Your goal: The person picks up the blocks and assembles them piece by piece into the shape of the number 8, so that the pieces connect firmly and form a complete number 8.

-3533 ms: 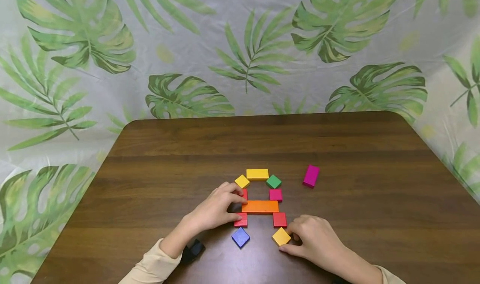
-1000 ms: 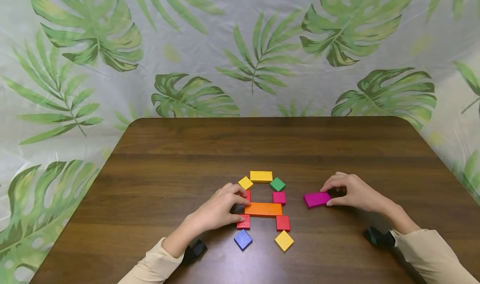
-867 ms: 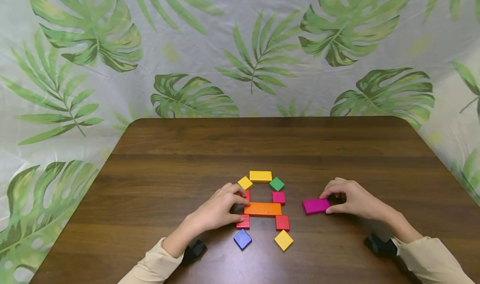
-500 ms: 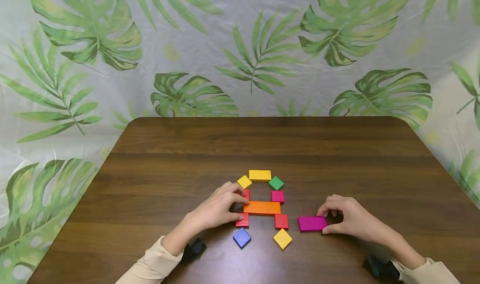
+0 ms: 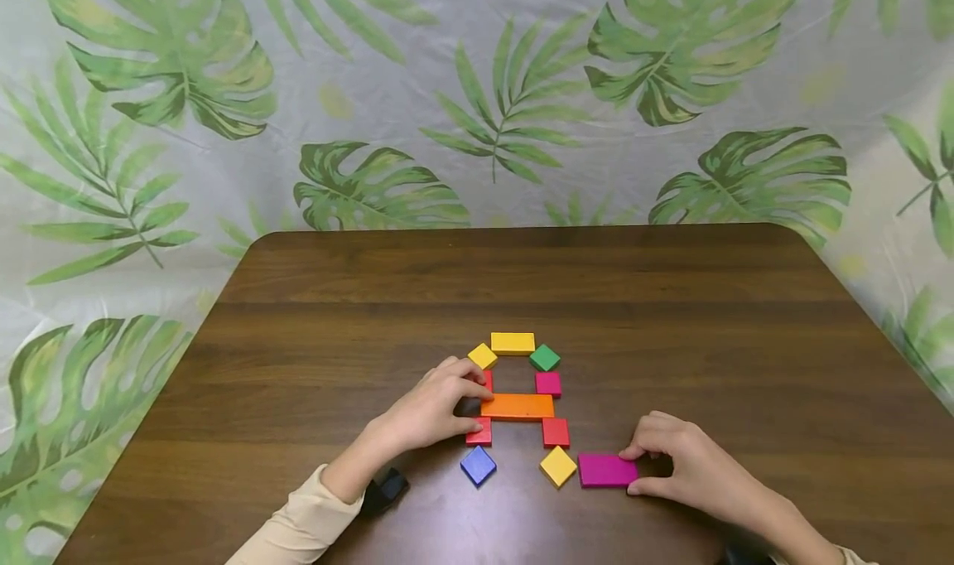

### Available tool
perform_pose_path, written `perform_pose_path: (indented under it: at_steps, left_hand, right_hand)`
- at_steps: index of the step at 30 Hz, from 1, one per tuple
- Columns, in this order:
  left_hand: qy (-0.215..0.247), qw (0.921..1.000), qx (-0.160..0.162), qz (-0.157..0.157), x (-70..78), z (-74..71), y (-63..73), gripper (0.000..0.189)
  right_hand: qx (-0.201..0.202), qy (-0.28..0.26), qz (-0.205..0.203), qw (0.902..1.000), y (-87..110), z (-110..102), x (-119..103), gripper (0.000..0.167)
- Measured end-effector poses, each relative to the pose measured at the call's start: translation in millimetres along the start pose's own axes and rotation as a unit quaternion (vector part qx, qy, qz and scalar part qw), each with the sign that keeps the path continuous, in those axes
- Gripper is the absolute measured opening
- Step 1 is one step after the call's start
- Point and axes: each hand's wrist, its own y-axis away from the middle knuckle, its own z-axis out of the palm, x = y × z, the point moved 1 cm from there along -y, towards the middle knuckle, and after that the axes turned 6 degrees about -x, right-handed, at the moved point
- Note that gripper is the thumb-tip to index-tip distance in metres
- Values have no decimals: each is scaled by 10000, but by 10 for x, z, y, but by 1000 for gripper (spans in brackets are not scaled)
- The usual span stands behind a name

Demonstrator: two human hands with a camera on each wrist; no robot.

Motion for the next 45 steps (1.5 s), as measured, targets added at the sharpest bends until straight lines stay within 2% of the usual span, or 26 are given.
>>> perform_pose_path:
  at_steps: [9, 15, 20, 26, 33, 36, 40, 45]
  left_hand:
    - [37, 9999, -94, -56, -1, 0, -3, 31]
    - [13, 10000, -83, -27, 10, -18, 2, 31]
    - [17, 10000, -80, -25, 12, -20, 3, 31]
    - [4, 10000, -86, -34, 12, -22, 2, 32]
    - [19, 9999, -84, -57, 0, -12, -1, 32]
    - [30, 9999, -100, -56, -1, -9, -3, 32]
    - [19, 9999, -120, -45, 2, -12, -7, 32]
    - [12, 10000, -89, 3, 4, -23, -1, 31]
  right_hand:
    - [42, 738, -646, 9952, 14, 68, -161, 29]
    - [51, 865, -1043, 9908, -11, 84, -222, 26]
    - [49, 852, -1153, 9897, -22, 97, -242, 27]
    - [-208, 801, -1254, 9887, -43, 130, -334, 33]
    - [-362, 969, -1512, 9831, -229, 266, -524, 28]
    - [-496, 1156, -1429, 9817, -331, 319, -600, 24]
    - [-774, 1375, -1065, 9817, -434, 366, -672, 23]
    - [-581, 1597, -962, 9807, -530, 413, -705, 26]
